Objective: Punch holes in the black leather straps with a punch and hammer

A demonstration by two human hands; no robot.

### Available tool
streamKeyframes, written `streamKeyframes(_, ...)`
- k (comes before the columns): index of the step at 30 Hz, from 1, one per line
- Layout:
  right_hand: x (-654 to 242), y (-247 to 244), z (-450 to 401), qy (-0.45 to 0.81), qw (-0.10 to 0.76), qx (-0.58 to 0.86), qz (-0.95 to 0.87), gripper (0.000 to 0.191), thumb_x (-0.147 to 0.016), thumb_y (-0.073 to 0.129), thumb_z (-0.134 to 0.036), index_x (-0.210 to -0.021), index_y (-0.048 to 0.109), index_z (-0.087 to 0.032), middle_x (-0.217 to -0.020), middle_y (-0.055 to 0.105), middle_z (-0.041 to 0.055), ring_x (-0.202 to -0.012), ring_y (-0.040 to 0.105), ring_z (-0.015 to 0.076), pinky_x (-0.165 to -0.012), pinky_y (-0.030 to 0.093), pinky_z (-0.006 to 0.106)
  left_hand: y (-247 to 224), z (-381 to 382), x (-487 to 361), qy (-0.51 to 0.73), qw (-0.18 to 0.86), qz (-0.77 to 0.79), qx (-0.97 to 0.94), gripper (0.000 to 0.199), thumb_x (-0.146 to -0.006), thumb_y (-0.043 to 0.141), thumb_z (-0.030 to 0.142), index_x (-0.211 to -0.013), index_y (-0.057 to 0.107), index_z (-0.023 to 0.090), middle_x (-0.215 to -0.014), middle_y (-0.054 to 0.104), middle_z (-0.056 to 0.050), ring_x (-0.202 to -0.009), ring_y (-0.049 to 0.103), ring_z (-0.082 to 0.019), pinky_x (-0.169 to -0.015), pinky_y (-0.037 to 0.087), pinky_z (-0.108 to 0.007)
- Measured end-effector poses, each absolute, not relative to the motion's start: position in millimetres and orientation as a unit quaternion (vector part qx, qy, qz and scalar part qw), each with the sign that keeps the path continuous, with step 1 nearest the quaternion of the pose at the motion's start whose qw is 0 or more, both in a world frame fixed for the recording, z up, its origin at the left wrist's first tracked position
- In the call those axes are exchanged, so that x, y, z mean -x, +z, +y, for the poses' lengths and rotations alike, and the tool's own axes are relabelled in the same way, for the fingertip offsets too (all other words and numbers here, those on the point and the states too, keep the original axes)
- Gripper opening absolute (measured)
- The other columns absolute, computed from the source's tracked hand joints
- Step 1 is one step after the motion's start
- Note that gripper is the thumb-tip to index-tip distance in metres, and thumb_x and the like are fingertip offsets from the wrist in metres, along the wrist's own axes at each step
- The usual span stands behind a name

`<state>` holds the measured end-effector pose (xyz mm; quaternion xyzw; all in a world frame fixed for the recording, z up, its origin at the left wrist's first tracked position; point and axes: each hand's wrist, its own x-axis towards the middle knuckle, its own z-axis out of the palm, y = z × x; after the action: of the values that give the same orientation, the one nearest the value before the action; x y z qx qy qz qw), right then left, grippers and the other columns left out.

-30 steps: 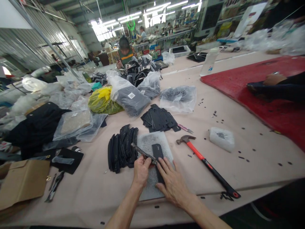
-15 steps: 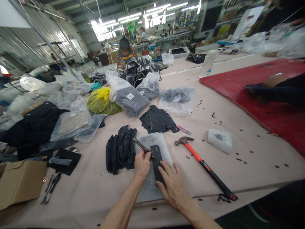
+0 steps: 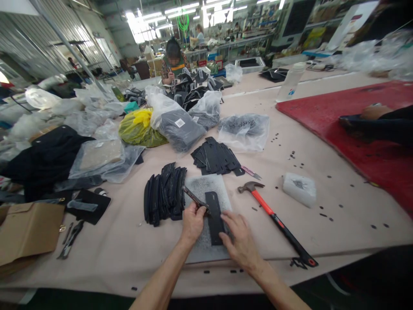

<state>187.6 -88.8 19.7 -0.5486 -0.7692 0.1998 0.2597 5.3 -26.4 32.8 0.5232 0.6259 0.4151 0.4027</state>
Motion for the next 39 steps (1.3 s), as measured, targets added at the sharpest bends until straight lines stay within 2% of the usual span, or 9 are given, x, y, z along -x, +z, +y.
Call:
streamKeyframes(5, -207, 18, -88, 0.214, 0.238, 0.548, -0.773, 0.057, -0.082, 0.059, -0.039, -0.134, 0.047, -0.02, -0.149, 0.038, 0.0146, -0.138, 0.031, 0.0332, -0.11, 0.022, 0.059, 36, -33, -2, 0.428, 0.394, 0.626, -0.52, 0.013, -0.082, 0.056, 0.023, -0.082, 0.067, 0.016, -0.077, 0.071, -0.002, -0.072, 0.064, -0.017, -0.068, 0.048, -0.026)
streamKeyframes(10, -196, 21, -101, 0.222, 0.187, 0.546, -0.786, 0.066, -0.075, 0.066, -0.036, -0.136, 0.046, -0.022, -0.152, 0.034, 0.0124, -0.142, 0.021, 0.0345, -0.112, 0.015, 0.061, 35, -42, 1, 0.439, 0.403, 0.615, -0.516, 0.015, -0.083, 0.056, 0.023, -0.089, 0.068, 0.016, -0.086, 0.074, -0.004, -0.081, 0.067, -0.019, -0.076, 0.051, -0.029)
streamKeyframes(17, -188, 18, -91, 0.211, 0.173, 0.567, -0.778, 0.057, -0.082, 0.06, -0.04, -0.135, 0.049, -0.023, -0.15, 0.038, 0.01, -0.14, 0.025, 0.0339, -0.111, 0.016, 0.06, 39, -63, -8, 0.438, 0.456, 0.569, -0.525, 0.016, -0.083, 0.055, 0.02, -0.091, 0.069, 0.018, -0.087, 0.074, -0.004, -0.079, 0.069, -0.019, -0.074, 0.056, -0.03)
streamKeyframes(26, -180, 17, -43, 0.196, 0.176, 0.576, -0.774, 0.059, -0.082, 0.059, -0.034, -0.139, 0.047, -0.025, -0.152, 0.035, 0.0074, -0.141, 0.02, 0.0341, -0.11, 0.015, 0.061, 31, -39, -5, 0.416, 0.383, 0.556, -0.609, 0.019, -0.085, 0.054, 0.019, -0.093, 0.07, 0.019, -0.093, 0.073, -0.004, -0.087, 0.068, -0.019, -0.08, 0.055, -0.031)
streamKeyframes(35, -185, 3, -42, 0.243, 0.245, 0.568, -0.747, 0.054, -0.083, 0.058, -0.041, -0.134, 0.051, -0.024, -0.151, 0.036, 0.0104, -0.14, 0.025, 0.0322, -0.109, 0.016, 0.06, 24, -34, -13, 0.423, 0.352, 0.561, -0.619, 0.018, -0.086, 0.056, 0.021, -0.094, 0.071, 0.018, -0.095, 0.074, -0.005, -0.09, 0.069, -0.02, -0.083, 0.055, -0.032)
streamKeyframes(39, -188, 1, -40, 0.259, 0.259, 0.558, -0.744, 0.055, -0.082, 0.059, -0.038, -0.135, 0.051, -0.024, -0.151, 0.036, 0.0111, -0.14, 0.026, 0.0324, -0.109, 0.015, 0.061, 18, -34, -14, 0.41, 0.335, 0.549, -0.647, 0.018, -0.086, 0.056, 0.021, -0.096, 0.071, 0.019, -0.096, 0.074, -0.005, -0.094, 0.069, -0.021, -0.087, 0.054, -0.034)
